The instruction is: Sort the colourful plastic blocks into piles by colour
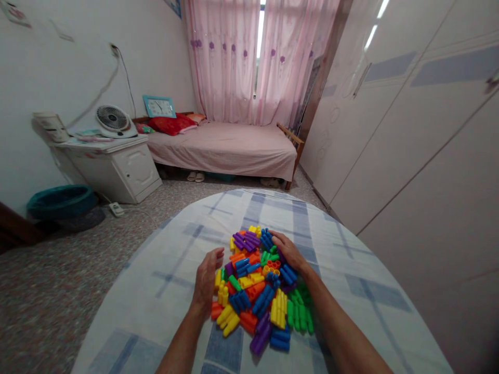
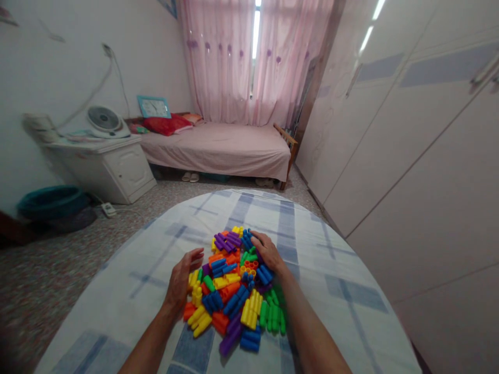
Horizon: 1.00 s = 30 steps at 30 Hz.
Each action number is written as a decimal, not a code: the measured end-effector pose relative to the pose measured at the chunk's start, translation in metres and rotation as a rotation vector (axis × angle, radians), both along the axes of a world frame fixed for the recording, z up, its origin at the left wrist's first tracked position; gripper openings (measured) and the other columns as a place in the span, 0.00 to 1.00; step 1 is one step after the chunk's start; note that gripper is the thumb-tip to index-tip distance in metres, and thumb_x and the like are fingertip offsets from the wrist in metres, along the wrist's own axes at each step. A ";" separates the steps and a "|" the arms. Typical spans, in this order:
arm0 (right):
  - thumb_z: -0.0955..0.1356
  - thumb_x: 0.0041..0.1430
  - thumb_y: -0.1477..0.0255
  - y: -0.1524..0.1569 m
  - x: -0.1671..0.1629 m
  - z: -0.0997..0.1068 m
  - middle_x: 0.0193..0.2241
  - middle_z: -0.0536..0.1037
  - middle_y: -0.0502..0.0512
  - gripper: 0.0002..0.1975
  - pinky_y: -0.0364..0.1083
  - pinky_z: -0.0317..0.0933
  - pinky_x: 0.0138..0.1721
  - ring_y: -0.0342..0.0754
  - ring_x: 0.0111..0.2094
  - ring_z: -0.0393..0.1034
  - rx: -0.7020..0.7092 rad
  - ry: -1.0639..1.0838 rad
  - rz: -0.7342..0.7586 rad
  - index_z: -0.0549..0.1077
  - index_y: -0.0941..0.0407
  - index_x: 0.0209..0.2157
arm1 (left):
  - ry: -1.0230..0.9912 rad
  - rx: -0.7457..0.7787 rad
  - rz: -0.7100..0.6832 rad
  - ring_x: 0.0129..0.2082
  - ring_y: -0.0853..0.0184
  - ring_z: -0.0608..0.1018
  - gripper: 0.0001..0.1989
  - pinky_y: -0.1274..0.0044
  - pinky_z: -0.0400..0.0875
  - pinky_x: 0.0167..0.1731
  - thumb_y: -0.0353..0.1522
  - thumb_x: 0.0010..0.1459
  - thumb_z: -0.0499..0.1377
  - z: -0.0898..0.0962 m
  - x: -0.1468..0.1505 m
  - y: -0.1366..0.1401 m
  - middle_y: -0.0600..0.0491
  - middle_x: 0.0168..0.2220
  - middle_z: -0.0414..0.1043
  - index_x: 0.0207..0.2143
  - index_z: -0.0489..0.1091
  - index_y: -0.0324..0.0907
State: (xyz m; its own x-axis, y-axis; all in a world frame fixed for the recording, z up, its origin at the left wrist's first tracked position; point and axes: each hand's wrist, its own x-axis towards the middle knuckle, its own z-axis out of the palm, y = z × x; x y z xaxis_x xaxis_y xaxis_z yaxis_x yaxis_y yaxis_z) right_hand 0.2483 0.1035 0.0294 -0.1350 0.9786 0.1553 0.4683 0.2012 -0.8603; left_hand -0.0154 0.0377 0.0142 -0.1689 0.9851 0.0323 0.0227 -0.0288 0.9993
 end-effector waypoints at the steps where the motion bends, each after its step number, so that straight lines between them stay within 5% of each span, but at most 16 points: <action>1: 0.60 0.59 0.56 -0.003 -0.005 0.006 0.53 0.71 0.54 0.23 0.54 0.51 0.59 0.51 0.55 0.62 0.004 0.001 0.024 0.71 0.52 0.51 | 0.017 0.013 -0.020 0.48 0.60 0.74 0.27 0.66 0.66 0.50 0.49 0.60 0.44 -0.001 0.000 0.001 0.47 0.48 0.72 0.46 0.69 0.41; 9: 0.64 0.59 0.66 -0.034 -0.051 0.045 0.47 0.73 0.54 0.15 0.51 0.57 0.54 0.49 0.51 0.65 0.186 -0.008 0.194 0.72 0.53 0.47 | 0.208 0.150 -0.157 0.55 0.62 0.68 0.22 0.68 0.58 0.58 0.43 0.61 0.48 -0.006 0.004 0.003 0.49 0.54 0.67 0.51 0.68 0.42; 19: 0.66 0.58 0.71 -0.089 -0.102 0.072 0.50 0.71 0.55 0.16 0.49 0.54 0.54 0.46 0.52 0.62 0.441 -0.205 0.368 0.69 0.53 0.48 | 0.191 0.196 -0.111 0.53 0.63 0.71 0.24 0.68 0.62 0.56 0.43 0.61 0.44 -0.002 0.000 0.002 0.48 0.52 0.70 0.51 0.67 0.41; 23: 0.66 0.57 0.68 -0.124 -0.117 0.060 0.50 0.71 0.55 0.16 0.54 0.47 0.59 0.49 0.57 0.58 0.482 -0.386 0.456 0.67 0.53 0.48 | 0.099 0.103 -0.085 0.50 0.63 0.73 0.26 0.69 0.65 0.52 0.44 0.62 0.41 0.003 -0.003 0.000 0.49 0.48 0.73 0.50 0.69 0.41; 26: 0.64 0.59 0.65 -0.153 -0.129 0.039 0.51 0.70 0.56 0.16 0.58 0.37 0.63 0.53 0.61 0.50 0.557 -0.552 0.468 0.66 0.55 0.48 | -0.002 0.074 -0.080 0.48 0.61 0.74 0.28 0.69 0.65 0.51 0.46 0.62 0.41 0.006 -0.004 0.000 0.47 0.47 0.74 0.46 0.71 0.38; 30: 0.61 0.63 0.69 -0.177 -0.136 0.007 0.52 0.68 0.59 0.12 0.60 0.36 0.63 0.55 0.62 0.48 0.680 -0.713 0.493 0.68 0.58 0.45 | -0.057 0.074 -0.120 0.47 0.60 0.75 0.28 0.69 0.66 0.50 0.46 0.61 0.42 0.005 -0.005 0.000 0.47 0.46 0.75 0.46 0.71 0.37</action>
